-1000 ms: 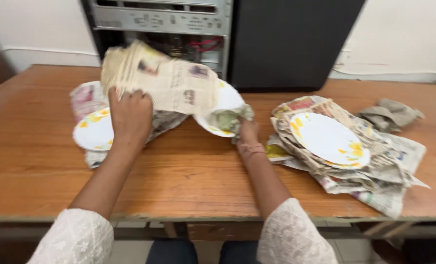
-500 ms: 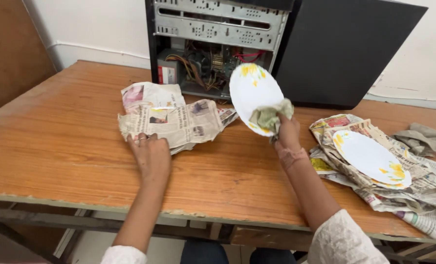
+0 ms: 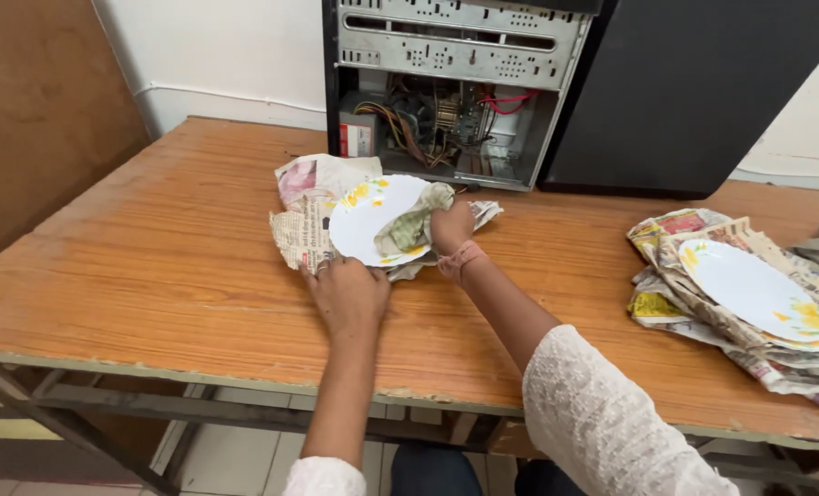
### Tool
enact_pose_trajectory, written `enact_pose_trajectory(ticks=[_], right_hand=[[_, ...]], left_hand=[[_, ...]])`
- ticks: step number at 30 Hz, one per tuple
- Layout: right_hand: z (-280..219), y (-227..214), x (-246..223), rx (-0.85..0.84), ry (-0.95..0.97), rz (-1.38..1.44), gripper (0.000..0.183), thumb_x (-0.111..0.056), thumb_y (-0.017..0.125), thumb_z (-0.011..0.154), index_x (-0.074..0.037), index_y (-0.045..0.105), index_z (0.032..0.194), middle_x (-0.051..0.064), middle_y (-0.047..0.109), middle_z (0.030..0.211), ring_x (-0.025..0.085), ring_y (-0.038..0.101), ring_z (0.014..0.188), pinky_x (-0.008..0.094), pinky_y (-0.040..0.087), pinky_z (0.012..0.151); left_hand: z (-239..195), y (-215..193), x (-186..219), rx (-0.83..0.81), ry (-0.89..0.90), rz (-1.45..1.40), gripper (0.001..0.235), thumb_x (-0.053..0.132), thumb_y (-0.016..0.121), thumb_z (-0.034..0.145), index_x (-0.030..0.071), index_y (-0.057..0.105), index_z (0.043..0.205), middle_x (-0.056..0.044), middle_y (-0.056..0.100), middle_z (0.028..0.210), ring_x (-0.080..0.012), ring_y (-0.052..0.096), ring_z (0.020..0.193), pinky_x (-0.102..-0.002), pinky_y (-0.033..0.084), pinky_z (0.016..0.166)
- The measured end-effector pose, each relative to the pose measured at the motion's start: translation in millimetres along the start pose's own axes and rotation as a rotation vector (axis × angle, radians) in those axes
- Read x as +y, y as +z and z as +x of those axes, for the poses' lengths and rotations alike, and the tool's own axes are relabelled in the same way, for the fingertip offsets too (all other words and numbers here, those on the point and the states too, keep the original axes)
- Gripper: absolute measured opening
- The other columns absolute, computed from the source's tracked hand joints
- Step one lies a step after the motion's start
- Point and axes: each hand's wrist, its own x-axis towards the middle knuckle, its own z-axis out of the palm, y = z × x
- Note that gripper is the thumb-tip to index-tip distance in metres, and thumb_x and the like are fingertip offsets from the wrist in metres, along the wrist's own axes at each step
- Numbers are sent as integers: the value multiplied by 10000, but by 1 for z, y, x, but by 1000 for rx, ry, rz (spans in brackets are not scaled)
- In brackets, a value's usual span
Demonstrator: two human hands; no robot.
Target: The person wipes several white plates with yellow floral patterns using a cloth. The plates are handled one at a time, turned over to wipe both sides, and placed on top of newspaper sheets on a wooden table.
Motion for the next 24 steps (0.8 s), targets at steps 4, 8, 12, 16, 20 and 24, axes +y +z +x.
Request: enact_pose_trajectory(ticks=[4, 8, 12, 16, 20, 24], right_hand=[[9, 18, 21, 5, 12, -113, 335, -153, 665, 841, 67, 683, 1093, 312, 704, 1094, 465, 677, 1064, 472, 528, 933], [0, 11, 4, -23, 20, -196, 372, -206, 654, 856, 61, 677, 1114, 319, 695, 1092, 483, 669, 1060, 485, 527, 933], [-11, -3, -14, -215, -19, -402, 401, -323, 609, 934, 6, 693, 1149, 295, 689, 1110, 476, 653, 1075, 504, 513, 940], [-31, -21, -36, -223, -177, -483, 361, -312, 552, 968, -60, 681, 1194, 254, 710, 1077, 460, 667, 1037, 530, 513, 909], [-35, -58, -49, 20, -253, -358, 267, -261, 524, 992, -77, 663, 1127, 207, 722, 1039, 450, 671, 976, 559, 513, 836], [-25, -116, -19, 236, -332, -418, 204, -224, 566, 986, -56, 645, 1071, 192, 706, 1053, 451, 633, 986, 561, 485, 844]], left_hand=[[-1, 2, -1, 91, -49, -85, 305, 265, 735, 852, -39, 757, 870, -213, 727, 916, -323, 700, 922, -532, 340, 1179], [-1, 11, -7, 300, -71, -152, 397, 212, 758, 812, -111, 665, 1024, -273, 652, 1071, -413, 624, 1072, -453, 494, 978], [-3, 7, -7, 284, -113, -165, 530, 200, 762, 795, -136, 566, 1155, -279, 548, 1195, -419, 536, 1195, -455, 492, 1038], [0, 9, -9, 306, -134, -165, 567, 219, 761, 802, -149, 551, 1178, -293, 532, 1195, -446, 515, 1201, -472, 499, 1003], [1, 8, -14, 240, -159, -115, 582, 257, 737, 841, -144, 553, 1220, -284, 532, 1249, -429, 511, 1239, -471, 516, 992], [-7, -12, -8, 231, -170, -73, 655, 337, 745, 864, -96, 548, 1314, -296, 474, 1366, -416, 495, 1232, -523, 502, 942]])
